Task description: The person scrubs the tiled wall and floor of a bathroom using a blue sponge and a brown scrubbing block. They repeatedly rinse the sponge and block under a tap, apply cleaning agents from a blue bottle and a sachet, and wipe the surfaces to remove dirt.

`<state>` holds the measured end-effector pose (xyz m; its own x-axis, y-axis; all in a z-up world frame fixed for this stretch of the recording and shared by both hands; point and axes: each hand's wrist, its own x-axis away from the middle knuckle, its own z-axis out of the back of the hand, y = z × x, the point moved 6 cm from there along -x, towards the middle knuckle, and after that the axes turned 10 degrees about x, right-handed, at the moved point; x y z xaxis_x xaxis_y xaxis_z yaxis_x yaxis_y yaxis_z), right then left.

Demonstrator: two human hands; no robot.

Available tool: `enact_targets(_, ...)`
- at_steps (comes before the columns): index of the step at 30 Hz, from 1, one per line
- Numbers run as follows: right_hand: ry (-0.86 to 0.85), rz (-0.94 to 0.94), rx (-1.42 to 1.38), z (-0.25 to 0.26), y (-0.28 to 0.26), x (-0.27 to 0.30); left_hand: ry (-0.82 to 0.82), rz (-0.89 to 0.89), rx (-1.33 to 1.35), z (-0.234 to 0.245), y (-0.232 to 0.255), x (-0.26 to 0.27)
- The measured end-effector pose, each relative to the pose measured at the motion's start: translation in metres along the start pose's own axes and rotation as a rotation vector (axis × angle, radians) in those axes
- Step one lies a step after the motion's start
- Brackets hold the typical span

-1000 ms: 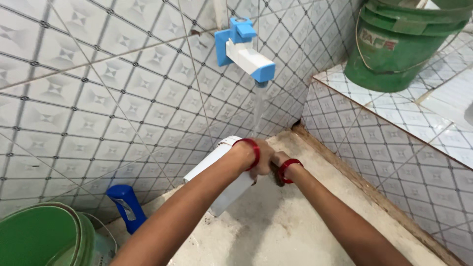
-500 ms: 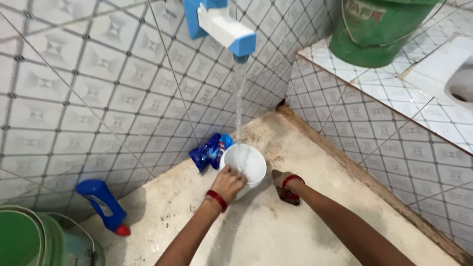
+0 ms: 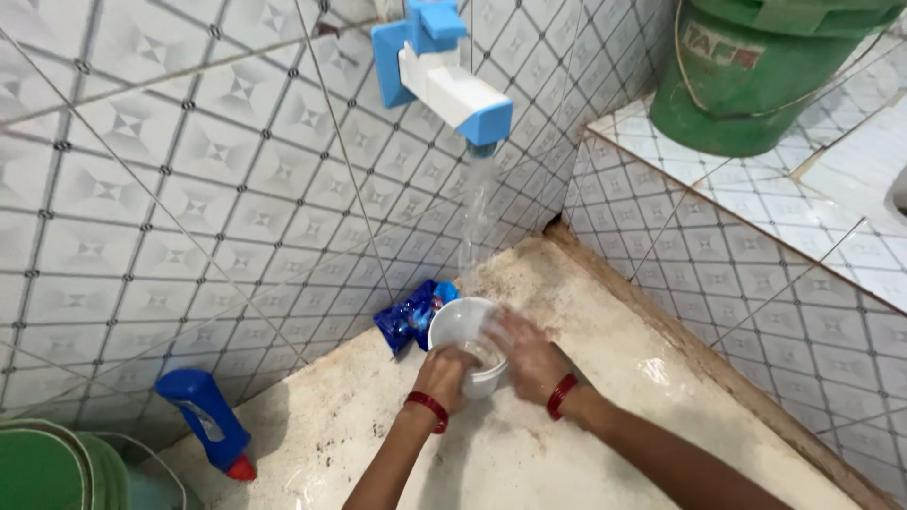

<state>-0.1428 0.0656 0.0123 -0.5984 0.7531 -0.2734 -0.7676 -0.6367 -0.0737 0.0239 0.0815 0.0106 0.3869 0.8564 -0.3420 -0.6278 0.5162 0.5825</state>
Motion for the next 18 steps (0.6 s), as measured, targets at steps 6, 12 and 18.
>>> enact_targets(6, -0.228, 0.002, -0.111, -0.025, -0.008, -0.018, 0.671, 0.810, 1.143, -0.051, -0.094, -0.036)
enact_targets(12, -0.212, -0.070, -0.099, 0.064, -0.016, -0.059, 0.822, 1.143, 1.911, -0.097, -0.155, -0.098)
enact_targets(18, -0.339, 0.143, -0.115, 0.109, -0.001, -0.057, 0.680, 1.065, 1.877, -0.062, -0.121, -0.161)
